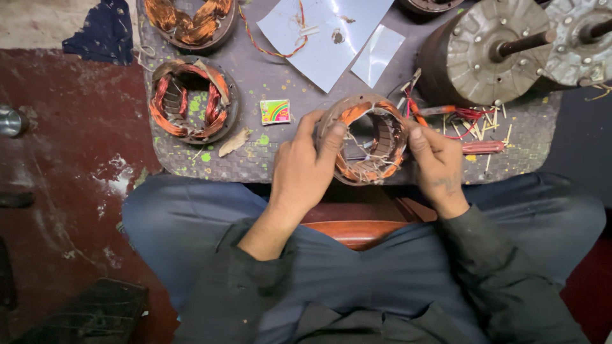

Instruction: The person is repairing a motor stator by using a match to burn the insulation off copper wires. They then use pliers to strip the wires and twist them together.

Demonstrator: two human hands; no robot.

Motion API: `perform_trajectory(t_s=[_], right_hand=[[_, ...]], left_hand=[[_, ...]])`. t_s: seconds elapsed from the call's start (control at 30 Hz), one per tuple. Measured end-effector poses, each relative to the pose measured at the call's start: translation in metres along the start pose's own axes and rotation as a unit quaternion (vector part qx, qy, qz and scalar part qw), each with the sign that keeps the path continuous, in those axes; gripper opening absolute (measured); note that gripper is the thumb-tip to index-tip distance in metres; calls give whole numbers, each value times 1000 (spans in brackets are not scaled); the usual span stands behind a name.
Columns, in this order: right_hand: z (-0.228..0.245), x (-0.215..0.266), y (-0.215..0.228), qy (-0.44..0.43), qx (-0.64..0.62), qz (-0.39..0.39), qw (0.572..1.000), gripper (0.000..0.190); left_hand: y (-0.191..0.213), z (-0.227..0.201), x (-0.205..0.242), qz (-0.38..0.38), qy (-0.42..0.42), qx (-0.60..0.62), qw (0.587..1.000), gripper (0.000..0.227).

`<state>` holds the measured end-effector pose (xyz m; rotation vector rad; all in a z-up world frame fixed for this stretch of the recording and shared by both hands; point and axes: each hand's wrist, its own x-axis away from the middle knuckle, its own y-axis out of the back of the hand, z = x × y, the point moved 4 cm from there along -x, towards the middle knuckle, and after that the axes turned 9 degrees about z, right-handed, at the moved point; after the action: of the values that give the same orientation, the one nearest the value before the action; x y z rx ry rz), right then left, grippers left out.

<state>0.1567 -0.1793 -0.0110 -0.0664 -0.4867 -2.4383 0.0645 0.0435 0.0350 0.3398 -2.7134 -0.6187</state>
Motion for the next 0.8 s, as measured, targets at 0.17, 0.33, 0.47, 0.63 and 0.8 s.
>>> perform_trajectory(t_s=[0.17, 0.33, 0.47, 0.63, 0.8], right_hand=[[-2, 0, -7, -26, -45, -11, 999, 43], [3, -3, -11, -45, 6, -22, 999, 39], [4, -6, -11, -35, 32, -18, 999, 38], [12, -8, -13, 6, 97, -7, 995, 37], [28, -6, -15, 8, 167, -9, 986, 36]], left_hand=[[-8, 9, -6, 35, 43, -49, 997, 70], [-13, 17, -11, 28, 39, -89, 995, 67], [-14, 18, -15, 19, 42, -111, 993, 60], [-11, 13, -24, 9, 46, -176, 983, 52], [-8, 6, -27, -19, 22, -310, 950, 33]])
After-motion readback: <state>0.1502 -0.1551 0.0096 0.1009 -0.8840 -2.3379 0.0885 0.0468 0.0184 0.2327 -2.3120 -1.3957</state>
